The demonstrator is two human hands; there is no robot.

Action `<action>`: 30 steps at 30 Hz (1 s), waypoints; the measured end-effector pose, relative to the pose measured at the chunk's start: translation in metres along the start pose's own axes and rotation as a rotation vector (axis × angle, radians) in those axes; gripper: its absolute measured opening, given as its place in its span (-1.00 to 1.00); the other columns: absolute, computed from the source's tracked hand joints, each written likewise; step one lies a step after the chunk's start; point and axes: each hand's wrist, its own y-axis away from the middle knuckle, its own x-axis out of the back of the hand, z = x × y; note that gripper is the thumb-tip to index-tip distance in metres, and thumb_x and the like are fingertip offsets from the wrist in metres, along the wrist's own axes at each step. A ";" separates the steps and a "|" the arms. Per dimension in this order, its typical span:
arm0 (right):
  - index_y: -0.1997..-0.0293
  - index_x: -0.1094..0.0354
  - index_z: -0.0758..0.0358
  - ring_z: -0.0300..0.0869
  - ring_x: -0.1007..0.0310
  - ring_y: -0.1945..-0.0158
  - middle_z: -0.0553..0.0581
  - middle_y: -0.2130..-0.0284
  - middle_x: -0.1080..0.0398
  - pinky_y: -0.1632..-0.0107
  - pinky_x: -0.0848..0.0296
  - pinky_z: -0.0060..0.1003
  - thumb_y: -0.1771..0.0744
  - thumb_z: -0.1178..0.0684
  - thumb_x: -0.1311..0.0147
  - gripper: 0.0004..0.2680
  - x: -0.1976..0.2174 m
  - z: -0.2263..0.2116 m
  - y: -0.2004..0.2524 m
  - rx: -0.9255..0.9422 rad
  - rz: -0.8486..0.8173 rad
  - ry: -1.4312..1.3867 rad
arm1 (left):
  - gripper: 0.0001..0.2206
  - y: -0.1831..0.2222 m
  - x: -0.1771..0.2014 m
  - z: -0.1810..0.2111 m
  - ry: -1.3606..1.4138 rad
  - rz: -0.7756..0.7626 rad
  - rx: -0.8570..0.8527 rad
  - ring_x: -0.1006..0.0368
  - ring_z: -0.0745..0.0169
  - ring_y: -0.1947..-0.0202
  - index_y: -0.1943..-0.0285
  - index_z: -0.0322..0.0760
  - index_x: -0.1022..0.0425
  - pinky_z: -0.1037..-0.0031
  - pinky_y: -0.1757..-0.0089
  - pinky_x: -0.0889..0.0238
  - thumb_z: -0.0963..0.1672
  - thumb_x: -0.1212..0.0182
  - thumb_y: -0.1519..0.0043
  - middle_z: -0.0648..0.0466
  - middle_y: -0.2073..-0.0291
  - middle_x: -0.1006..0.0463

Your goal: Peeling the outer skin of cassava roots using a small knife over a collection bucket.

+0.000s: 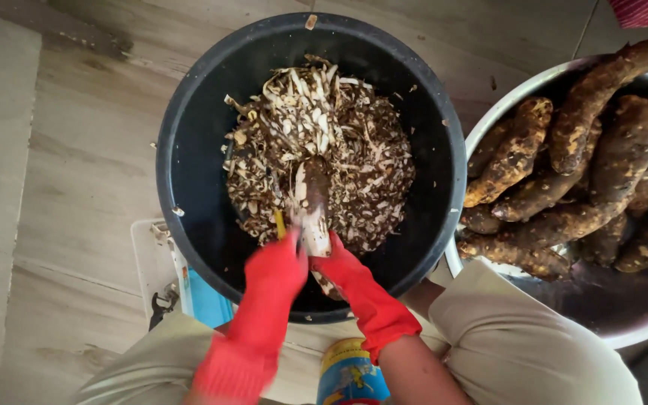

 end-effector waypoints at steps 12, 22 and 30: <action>0.08 -0.38 0.37 0.13 -0.58 0.26 0.34 0.33 -0.50 0.10 -0.61 0.04 -0.15 -0.01 -0.48 -0.60 -0.019 0.000 0.012 -0.402 -0.230 -1.429 | -0.59 -0.022 0.026 -0.004 0.135 0.042 -0.067 -0.56 -0.22 -0.07 -0.28 0.14 -0.49 -0.01 -0.09 -0.40 0.07 0.10 -0.31 -0.17 0.04 -0.67; 0.02 -0.36 0.24 0.17 -0.55 0.26 0.38 0.34 -0.45 0.01 -0.55 0.14 -0.17 0.15 -0.44 -0.64 -0.019 0.003 0.012 -0.351 -0.194 -1.411 | -0.62 -0.140 -0.019 0.011 0.118 0.225 -0.115 -0.60 -0.18 0.00 -0.31 -0.02 -0.44 0.06 -0.04 -0.44 0.03 0.04 -0.37 -0.21 0.13 -0.66; -0.17 -0.32 -0.02 0.19 -0.46 0.13 0.34 0.17 -0.43 0.19 -0.54 0.29 -0.11 0.27 -0.45 -0.45 -0.012 -0.043 0.031 -0.318 -0.034 -1.356 | -0.54 -0.009 0.028 -0.007 0.052 -0.071 -0.092 -0.53 -0.01 -0.14 -0.33 0.25 -0.41 0.14 -0.15 -0.40 0.16 0.12 -0.28 -0.04 -0.03 -0.65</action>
